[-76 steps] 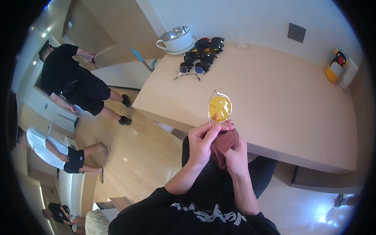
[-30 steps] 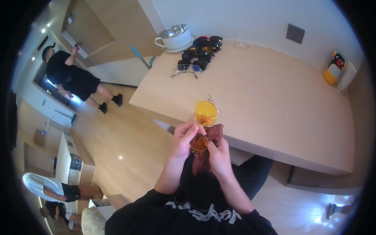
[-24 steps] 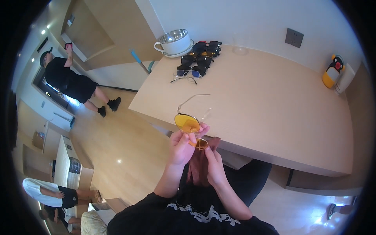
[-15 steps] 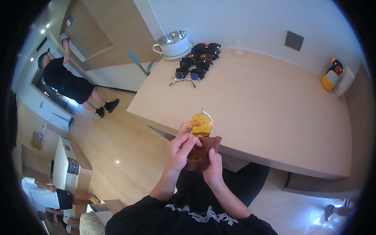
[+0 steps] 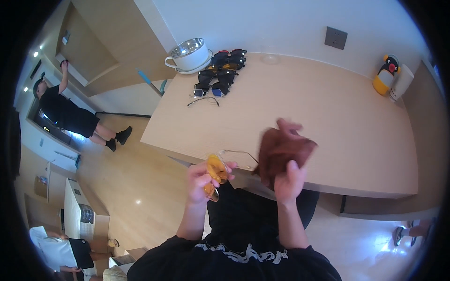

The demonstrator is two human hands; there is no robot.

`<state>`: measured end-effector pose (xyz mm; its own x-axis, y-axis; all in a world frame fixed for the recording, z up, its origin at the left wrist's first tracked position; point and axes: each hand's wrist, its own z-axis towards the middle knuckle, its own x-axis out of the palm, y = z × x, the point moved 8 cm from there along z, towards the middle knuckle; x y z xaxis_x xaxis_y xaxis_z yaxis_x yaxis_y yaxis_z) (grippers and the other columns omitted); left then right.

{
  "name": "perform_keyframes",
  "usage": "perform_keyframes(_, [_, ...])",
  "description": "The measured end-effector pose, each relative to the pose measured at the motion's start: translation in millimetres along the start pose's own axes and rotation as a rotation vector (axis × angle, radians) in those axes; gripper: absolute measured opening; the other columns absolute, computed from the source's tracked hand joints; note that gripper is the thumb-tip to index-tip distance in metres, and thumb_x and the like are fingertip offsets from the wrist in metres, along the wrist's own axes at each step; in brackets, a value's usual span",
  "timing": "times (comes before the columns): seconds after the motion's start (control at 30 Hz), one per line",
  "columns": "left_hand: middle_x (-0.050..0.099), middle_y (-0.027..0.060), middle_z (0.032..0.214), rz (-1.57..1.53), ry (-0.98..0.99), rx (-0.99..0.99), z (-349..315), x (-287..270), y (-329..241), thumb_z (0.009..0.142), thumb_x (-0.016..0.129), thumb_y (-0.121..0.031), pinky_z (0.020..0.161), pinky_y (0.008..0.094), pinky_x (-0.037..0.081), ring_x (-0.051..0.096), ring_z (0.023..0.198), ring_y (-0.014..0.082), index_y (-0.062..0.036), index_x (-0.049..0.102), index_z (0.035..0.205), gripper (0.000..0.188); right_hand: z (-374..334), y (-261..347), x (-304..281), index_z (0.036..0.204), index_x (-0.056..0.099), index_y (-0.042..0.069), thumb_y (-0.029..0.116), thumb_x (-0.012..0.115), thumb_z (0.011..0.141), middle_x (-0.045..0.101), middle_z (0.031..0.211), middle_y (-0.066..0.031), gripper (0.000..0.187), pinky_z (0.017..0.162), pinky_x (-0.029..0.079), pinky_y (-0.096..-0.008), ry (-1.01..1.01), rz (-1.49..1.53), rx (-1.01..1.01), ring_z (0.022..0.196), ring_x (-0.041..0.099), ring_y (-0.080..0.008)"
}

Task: The person wipes a glass, a bowl, a plate, another bowl, the glass again, and then sunglasses with a cloth.

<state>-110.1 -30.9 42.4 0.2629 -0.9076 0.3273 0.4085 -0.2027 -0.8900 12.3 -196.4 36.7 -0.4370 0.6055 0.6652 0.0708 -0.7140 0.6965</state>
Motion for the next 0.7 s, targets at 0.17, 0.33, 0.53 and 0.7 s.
perform_keyframes(0.17, [0.055,0.0179,0.106,0.069,0.019,0.113,19.0,27.9,-3.0,0.07,0.054,-0.004,0.075,0.029,0.045,0.054,0.09,0.0229,0.0061,0.058,0.062,0.013,-3.7,-0.6,48.8,0.124,0.039,-0.004,0.026,0.043,0.089,0.051,0.114,-0.0121,0.046,0.092,0.039,-0.0328,0.469,-0.537,-0.071,0.105,0.049,-0.022])
perform_keyframes(0.33, [0.048,0.015,0.11,0.234,-0.114,0.304,23.5,45.2,-12.7,0.068,0.055,-0.001,0.08,0.0294,0.041,0.047,0.094,0.0206,0.0021,0.057,0.068,0.004,-16.4,-23.6,27.0,0.131,0.031,-0.005,0.035,0.045,0.091,0.047,0.123,-0.013,0.058,0.097,0.035,-0.0346,0.207,-0.119,0.226,0.113,0.046,-0.0218])
perform_keyframes(0.53, [0.056,0.0143,0.104,0.169,-0.129,0.028,36.5,41.1,24.9,0.084,0.049,-0.006,0.078,0.0247,0.039,0.051,0.09,0.0148,0.0017,0.052,0.074,0.013,-13.8,-11.8,33.9,0.112,0.049,-0.004,0.02,0.043,0.092,0.058,0.102,-0.0145,0.032,0.081,0.044,-0.0337,0.359,-0.554,0.067,0.091,0.057,-0.0233])
perform_keyframes(0.7, [0.061,0.021,0.098,-0.081,-0.205,0.055,55.8,1.9,12.3,0.094,0.044,-0.018,0.075,0.0336,0.05,0.062,0.078,0.0237,-0.0008,0.053,0.089,0.021,-2.5,-15.7,-9.3,0.108,0.054,-0.005,0.018,0.04,0.094,0.06,0.1,-0.0092,0.031,0.08,0.042,-0.028,0.235,-0.467,0.269,0.092,0.054,-0.0153])
